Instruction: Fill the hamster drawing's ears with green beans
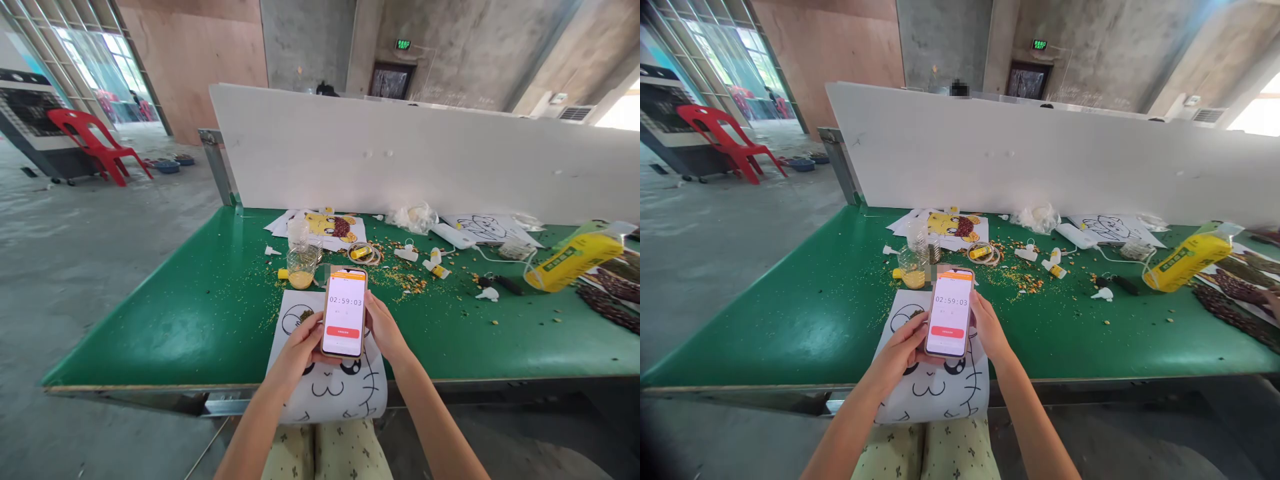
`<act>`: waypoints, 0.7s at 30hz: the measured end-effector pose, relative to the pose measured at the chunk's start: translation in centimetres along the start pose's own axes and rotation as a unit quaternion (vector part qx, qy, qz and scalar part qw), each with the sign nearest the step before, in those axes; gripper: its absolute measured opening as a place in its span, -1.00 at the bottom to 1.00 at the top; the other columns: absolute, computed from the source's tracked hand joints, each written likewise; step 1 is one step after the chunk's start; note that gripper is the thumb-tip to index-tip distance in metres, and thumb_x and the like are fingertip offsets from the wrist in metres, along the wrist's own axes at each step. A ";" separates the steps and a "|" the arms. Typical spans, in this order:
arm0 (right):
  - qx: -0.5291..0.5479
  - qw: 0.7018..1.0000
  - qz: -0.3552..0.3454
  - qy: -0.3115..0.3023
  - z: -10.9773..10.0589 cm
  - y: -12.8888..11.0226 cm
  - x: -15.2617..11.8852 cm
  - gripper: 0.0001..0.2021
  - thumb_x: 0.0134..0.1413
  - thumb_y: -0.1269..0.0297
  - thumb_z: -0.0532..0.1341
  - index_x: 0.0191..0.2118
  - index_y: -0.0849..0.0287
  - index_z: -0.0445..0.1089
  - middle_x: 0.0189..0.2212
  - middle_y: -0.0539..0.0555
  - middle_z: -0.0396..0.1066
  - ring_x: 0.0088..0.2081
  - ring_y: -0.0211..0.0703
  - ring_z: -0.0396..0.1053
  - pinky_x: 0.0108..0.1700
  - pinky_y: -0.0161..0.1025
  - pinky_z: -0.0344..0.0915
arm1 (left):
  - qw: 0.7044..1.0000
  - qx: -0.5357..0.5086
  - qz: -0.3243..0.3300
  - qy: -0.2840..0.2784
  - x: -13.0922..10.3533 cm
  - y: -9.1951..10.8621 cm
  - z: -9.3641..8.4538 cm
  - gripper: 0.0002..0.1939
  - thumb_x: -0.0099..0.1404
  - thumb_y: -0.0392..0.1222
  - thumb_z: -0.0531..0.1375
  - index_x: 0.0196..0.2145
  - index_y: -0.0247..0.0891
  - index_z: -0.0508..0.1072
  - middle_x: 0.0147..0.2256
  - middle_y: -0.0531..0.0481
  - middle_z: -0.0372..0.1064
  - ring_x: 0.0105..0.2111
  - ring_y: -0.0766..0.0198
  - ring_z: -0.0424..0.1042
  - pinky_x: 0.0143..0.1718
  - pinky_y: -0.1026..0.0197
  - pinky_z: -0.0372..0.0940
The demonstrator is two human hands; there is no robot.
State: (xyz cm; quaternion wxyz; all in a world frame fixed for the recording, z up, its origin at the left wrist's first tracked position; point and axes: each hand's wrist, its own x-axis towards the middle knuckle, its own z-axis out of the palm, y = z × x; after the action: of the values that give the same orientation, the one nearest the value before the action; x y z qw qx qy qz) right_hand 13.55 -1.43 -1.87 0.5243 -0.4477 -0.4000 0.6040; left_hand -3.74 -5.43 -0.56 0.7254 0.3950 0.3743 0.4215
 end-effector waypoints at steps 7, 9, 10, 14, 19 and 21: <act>-0.042 0.999 -0.010 0.001 0.2 -0.3 -0.2 -0.46 -0.01 -0.24 0.03 -0.24 0.15 0.43 -0.33 0.08 0.50 -0.33 -0.09 0.42 -0.31 -0.21 0.31 | 1.000 -0.005 0.014 0.014 -0.8 1.1 0.9 -0.62 0.23 0.02 0.13 0.01 -0.01 0.36 -0.19 0.00 0.46 -0.15 0.02 0.42 -0.34 0.02 0.41; -0.071 0.997 -0.021 -0.017 0.3 -0.5 -0.3 -0.43 0.00 -0.27 -0.02 -0.32 0.16 0.43 -0.43 0.08 0.48 -0.43 -0.14 0.40 -0.40 -0.25 0.29 | 0.999 0.019 0.013 0.022 -1.2 1.8 0.7 -0.61 0.24 0.02 0.12 0.02 0.00 0.36 -0.19 0.00 0.45 -0.16 0.04 0.42 -0.38 0.05 0.42; -0.079 0.996 -0.026 -0.026 0.3 -0.5 -0.4 -0.42 0.00 -0.28 -0.04 -0.36 0.17 0.42 -0.49 0.07 0.47 -0.49 -0.17 0.39 -0.46 -0.27 0.27 | 0.999 0.043 0.012 0.031 -1.4 2.2 0.5 -0.61 0.23 0.02 0.12 0.02 0.00 0.36 -0.19 0.00 0.45 -0.18 0.06 0.42 -0.41 0.09 0.42; -0.086 0.995 -0.042 -0.025 0.1 -0.6 -0.5 -0.39 0.01 -0.30 -0.08 -0.45 0.21 0.35 -0.63 0.04 0.37 -0.64 -0.28 0.29 -0.61 -0.34 0.15 | 0.987 0.129 0.003 0.096 -2.9 3.7 -1.4 -0.57 0.22 0.05 0.11 0.05 -0.03 0.34 -0.22 0.01 0.45 -0.38 0.18 0.42 -0.53 0.17 0.39; -0.104 0.993 -0.056 -0.024 0.1 -0.3 -0.6 -0.43 0.05 -0.24 -0.05 -0.41 0.24 0.34 -0.63 0.04 0.35 -0.64 -0.30 0.27 -0.64 -0.38 0.09 | 0.964 0.185 -0.014 0.193 -5.9 5.1 -4.9 -0.41 0.14 0.03 0.18 0.10 -0.23 0.28 -0.20 -0.06 0.43 -0.47 0.24 0.38 -0.65 0.24 0.33; -0.130 0.989 -0.065 -0.018 0.2 -0.2 -0.7 -0.43 0.08 -0.23 -0.08 -0.40 0.23 0.34 -0.61 0.05 0.34 -0.62 -0.30 0.27 -0.62 -0.38 0.10 | 0.956 0.195 -0.035 0.216 -6.8 5.6 -6.8 -0.33 0.07 0.06 0.23 0.09 -0.31 0.27 -0.23 -0.10 0.44 -0.51 0.25 0.36 -0.68 0.23 0.32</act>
State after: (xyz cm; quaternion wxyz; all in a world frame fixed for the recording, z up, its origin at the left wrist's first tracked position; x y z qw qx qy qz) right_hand 13.41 -2.09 -1.50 0.4927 -0.4741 -0.5127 0.5193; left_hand -13.93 -7.99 3.10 0.5505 0.4150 0.6104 0.3901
